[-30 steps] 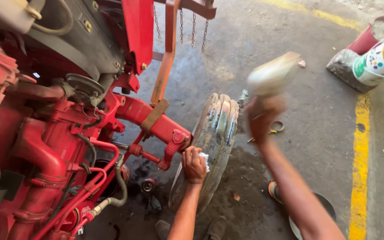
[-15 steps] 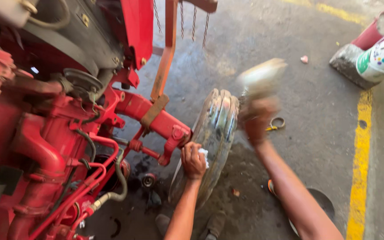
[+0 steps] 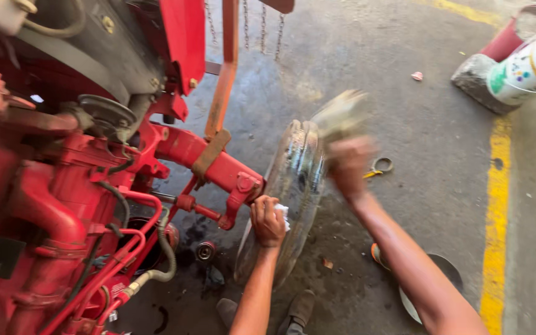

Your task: The person removes a circular metal part from a red machine and repeatedly wipes it with a white cloth. They also wipe the machine's tire and other surfaces while holding a metal bowl containing dark liquid.

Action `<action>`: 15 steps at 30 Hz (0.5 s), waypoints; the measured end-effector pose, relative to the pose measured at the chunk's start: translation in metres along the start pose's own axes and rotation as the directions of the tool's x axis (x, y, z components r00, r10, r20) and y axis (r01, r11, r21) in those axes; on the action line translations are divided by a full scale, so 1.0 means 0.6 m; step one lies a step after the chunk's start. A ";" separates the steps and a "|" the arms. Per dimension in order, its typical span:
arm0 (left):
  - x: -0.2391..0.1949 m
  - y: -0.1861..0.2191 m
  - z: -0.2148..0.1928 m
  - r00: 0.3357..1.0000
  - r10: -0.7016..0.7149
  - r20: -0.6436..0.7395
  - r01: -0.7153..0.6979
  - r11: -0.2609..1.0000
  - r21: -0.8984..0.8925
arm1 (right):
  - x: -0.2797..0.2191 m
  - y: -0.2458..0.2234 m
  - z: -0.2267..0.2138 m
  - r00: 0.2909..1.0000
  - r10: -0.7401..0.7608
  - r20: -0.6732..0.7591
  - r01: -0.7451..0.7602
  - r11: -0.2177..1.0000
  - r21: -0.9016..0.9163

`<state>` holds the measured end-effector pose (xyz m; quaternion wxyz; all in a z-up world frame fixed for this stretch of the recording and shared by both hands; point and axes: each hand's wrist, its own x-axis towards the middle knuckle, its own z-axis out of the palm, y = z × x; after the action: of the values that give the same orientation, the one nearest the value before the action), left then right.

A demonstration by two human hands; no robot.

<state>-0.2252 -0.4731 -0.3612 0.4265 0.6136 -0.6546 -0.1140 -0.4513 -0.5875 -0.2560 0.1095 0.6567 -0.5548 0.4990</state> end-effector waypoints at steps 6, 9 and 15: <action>0.008 0.002 -0.006 1.000 0.009 -0.019 -0.009 1.000 -0.008 | 0.150 0.062 -0.056 0.982 -0.115 0.147 0.132 0.985 -0.110; 0.001 0.006 0.000 0.999 -0.029 -0.022 0.029 1.000 0.006 | 0.218 0.045 -0.124 0.968 0.192 0.160 -0.229 0.936 0.268; -0.005 0.004 -0.005 1.000 0.003 -0.012 -0.003 1.000 -0.001 | -0.038 -0.033 0.003 0.986 -0.089 0.140 0.097 0.994 -0.056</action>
<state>-0.2253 -0.4684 -0.3588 0.4308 0.6132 -0.6529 -0.1100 -0.4312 -0.5679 -0.2663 0.1147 0.7108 -0.5450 0.4296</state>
